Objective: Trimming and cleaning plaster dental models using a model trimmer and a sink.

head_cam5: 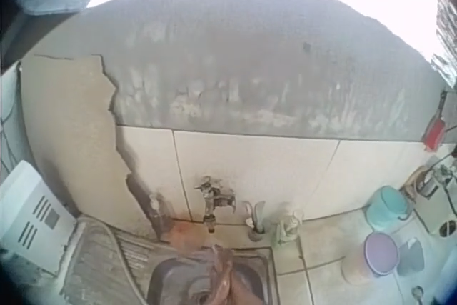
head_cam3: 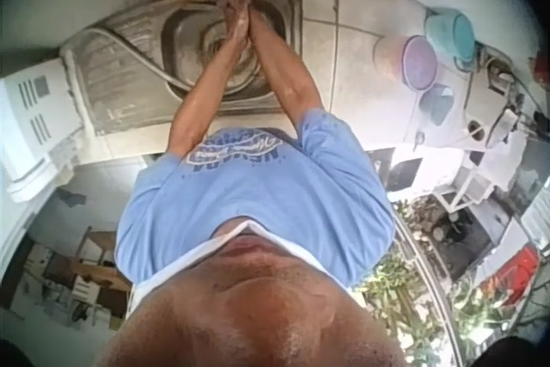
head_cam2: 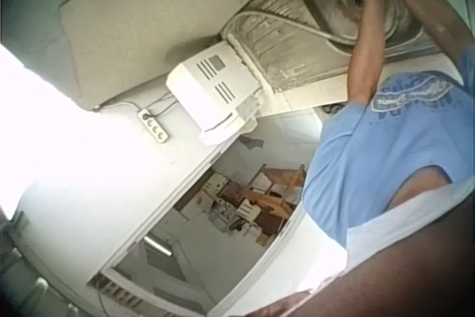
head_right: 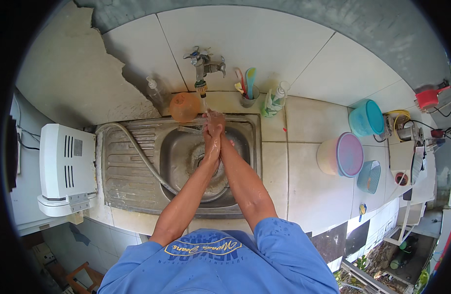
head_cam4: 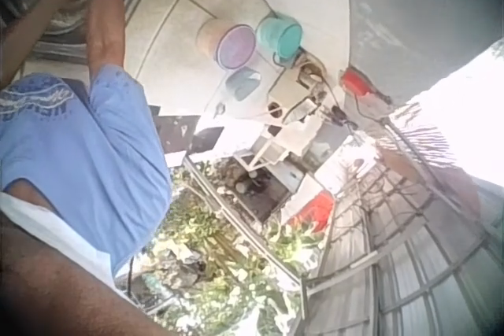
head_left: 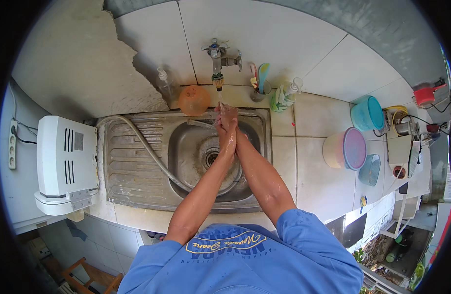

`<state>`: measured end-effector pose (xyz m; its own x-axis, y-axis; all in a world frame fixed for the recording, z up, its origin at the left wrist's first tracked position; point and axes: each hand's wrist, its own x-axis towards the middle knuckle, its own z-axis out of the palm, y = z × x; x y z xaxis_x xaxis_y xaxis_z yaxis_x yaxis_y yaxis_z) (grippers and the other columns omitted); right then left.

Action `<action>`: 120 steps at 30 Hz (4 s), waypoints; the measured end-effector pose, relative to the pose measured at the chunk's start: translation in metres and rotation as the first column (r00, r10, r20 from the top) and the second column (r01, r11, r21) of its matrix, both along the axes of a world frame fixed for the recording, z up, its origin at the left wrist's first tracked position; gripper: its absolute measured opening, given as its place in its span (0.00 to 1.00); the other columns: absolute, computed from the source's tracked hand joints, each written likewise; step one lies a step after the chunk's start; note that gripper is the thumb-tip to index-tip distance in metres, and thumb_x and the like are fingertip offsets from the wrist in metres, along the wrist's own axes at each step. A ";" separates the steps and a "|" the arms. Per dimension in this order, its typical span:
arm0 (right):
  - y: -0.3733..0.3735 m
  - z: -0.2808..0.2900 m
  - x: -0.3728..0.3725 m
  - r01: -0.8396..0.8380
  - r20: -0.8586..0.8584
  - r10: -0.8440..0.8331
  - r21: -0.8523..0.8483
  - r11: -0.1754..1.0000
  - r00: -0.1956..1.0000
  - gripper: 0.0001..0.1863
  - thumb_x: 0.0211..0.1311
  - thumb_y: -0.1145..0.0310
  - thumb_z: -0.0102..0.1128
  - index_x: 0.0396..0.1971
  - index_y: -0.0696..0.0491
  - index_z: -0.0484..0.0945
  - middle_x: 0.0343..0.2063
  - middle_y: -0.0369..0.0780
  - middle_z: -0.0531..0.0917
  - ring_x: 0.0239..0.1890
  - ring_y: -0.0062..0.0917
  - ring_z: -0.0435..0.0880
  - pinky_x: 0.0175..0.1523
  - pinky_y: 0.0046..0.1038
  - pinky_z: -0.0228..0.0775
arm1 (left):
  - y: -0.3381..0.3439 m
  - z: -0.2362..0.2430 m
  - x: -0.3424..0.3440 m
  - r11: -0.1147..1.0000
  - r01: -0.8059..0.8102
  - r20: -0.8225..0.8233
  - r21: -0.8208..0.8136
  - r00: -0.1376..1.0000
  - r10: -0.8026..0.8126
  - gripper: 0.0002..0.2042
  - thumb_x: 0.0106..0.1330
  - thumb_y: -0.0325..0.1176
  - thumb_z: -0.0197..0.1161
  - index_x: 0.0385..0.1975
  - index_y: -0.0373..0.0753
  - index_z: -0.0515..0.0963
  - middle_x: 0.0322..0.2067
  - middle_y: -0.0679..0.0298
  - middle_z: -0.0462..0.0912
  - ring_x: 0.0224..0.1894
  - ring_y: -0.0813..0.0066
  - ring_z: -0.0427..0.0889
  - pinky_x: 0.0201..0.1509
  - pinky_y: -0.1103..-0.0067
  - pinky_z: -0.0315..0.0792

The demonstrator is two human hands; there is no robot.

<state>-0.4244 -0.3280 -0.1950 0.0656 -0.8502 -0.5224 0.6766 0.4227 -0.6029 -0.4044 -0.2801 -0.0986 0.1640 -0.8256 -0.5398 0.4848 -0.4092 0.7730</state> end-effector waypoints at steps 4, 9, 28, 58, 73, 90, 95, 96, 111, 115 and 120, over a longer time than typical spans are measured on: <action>-0.011 -0.049 0.007 0.090 0.329 -0.063 -0.066 0.994 0.942 0.11 0.64 0.78 0.45 0.45 0.61 0.72 0.40 0.43 0.81 0.41 0.35 0.82 0.43 0.36 0.71 | -0.022 0.000 0.051 0.966 0.252 -0.325 0.055 0.919 -0.221 0.21 0.63 0.45 0.65 0.47 0.38 0.69 0.44 0.54 0.75 0.48 0.63 0.76 0.45 0.66 0.78; -0.008 -0.029 0.048 0.164 -0.052 -0.184 -0.269 0.949 0.981 0.10 0.64 0.77 0.47 0.44 0.60 0.71 0.40 0.45 0.81 0.41 0.36 0.82 0.43 0.37 0.71 | -0.049 -0.047 0.085 0.980 0.145 -0.318 -0.138 0.930 -0.183 0.24 0.62 0.46 0.66 0.52 0.39 0.69 0.44 0.59 0.75 0.45 0.62 0.78 0.48 0.69 0.77; -0.039 0.006 -0.005 -0.157 -0.911 -0.178 -0.251 0.955 0.371 0.17 0.57 0.69 0.58 0.45 0.59 0.71 0.41 0.51 0.78 0.41 0.46 0.82 0.45 0.40 0.74 | -0.049 -0.044 0.022 0.926 0.375 -0.031 -0.052 0.926 -0.377 0.20 0.75 0.37 0.42 0.62 0.35 0.62 0.57 0.55 0.70 0.53 0.62 0.75 0.54 0.67 0.72; 0.013 0.048 -0.010 -0.471 -0.234 -0.420 0.597 0.650 -0.877 0.31 0.62 0.49 0.46 0.66 0.38 0.61 0.70 0.40 0.55 0.73 0.48 0.42 0.69 0.67 0.25 | -0.015 0.007 0.031 0.604 0.795 0.888 0.058 0.235 -0.394 0.40 0.70 0.59 0.40 0.70 0.30 0.46 0.69 0.36 0.41 0.72 0.40 0.38 0.72 0.54 0.39; 0.045 0.100 -0.011 -0.758 -0.694 -0.352 0.442 0.480 -0.628 0.35 0.62 0.55 0.49 0.68 0.49 0.55 0.70 0.45 0.55 0.72 0.48 0.46 0.68 0.66 0.28 | -0.043 0.043 0.037 0.641 0.671 0.860 0.373 0.010 -0.511 0.40 0.60 0.61 0.53 0.67 0.39 0.60 0.64 0.39 0.61 0.71 0.41 0.49 0.71 0.51 0.42; -0.047 0.026 0.004 -0.079 0.001 0.079 -0.032 0.996 0.997 0.07 0.61 0.79 0.48 0.35 0.56 0.76 0.37 0.38 0.81 0.27 0.20 0.75 0.31 0.23 0.70 | -0.023 -0.013 0.021 0.987 -0.157 -0.276 -0.043 0.951 0.139 0.19 0.77 0.46 0.34 0.46 0.42 0.72 0.40 0.67 0.78 0.40 0.71 0.77 0.44 0.70 0.74; -0.027 0.072 0.029 0.056 -0.076 -0.046 0.131 0.990 0.996 0.06 0.65 0.71 0.49 0.26 0.52 0.70 0.22 0.35 0.71 0.25 0.21 0.71 0.27 0.24 0.64 | -0.037 -0.044 0.066 0.999 0.028 -0.276 -0.029 0.960 -0.035 0.19 0.77 0.47 0.34 0.40 0.42 0.72 0.40 0.64 0.78 0.45 0.66 0.77 0.51 0.66 0.74; -0.027 0.072 0.024 0.055 -0.081 -0.045 0.133 0.990 0.996 0.06 0.65 0.71 0.49 0.26 0.52 0.70 0.22 0.35 0.71 0.25 0.21 0.71 0.27 0.24 0.64 | -0.042 -0.043 0.061 1.000 0.000 -0.259 -0.023 0.966 -0.006 0.19 0.77 0.46 0.35 0.39 0.42 0.72 0.41 0.63 0.79 0.46 0.64 0.77 0.52 0.66 0.73; 0.080 0.211 0.060 -0.345 -0.315 0.191 -0.561 0.752 0.930 0.14 0.68 0.69 0.45 0.25 0.57 0.76 0.29 0.40 0.80 0.32 0.26 0.77 0.39 0.24 0.68 | -0.149 -0.107 0.090 0.840 0.543 -0.940 -0.003 0.286 -0.188 0.12 0.70 0.37 0.45 0.32 0.37 0.74 0.28 0.61 0.79 0.26 0.65 0.77 0.34 0.68 0.75; 0.114 0.230 0.047 -0.534 -0.593 -0.135 -0.786 0.312 0.794 0.12 0.67 0.67 0.44 0.32 0.55 0.78 0.33 0.43 0.79 0.40 0.35 0.77 0.50 0.34 0.66 | -0.156 -0.078 0.033 0.869 0.390 0.017 0.306 0.910 -0.414 0.13 0.68 0.39 0.48 0.29 0.37 0.74 0.24 0.63 0.78 0.20 0.66 0.75 0.25 0.66 0.72; 0.030 0.147 0.009 -0.808 -0.845 -0.453 -0.466 0.361 0.285 0.14 0.64 0.61 0.48 0.37 0.50 0.83 0.38 0.43 0.81 0.47 0.37 0.77 0.56 0.41 0.63 | -0.093 -0.069 0.085 0.788 0.615 0.358 0.032 0.729 -0.584 0.12 0.68 0.36 0.48 0.29 0.37 0.75 0.24 0.63 0.78 0.23 0.66 0.76 0.29 0.67 0.72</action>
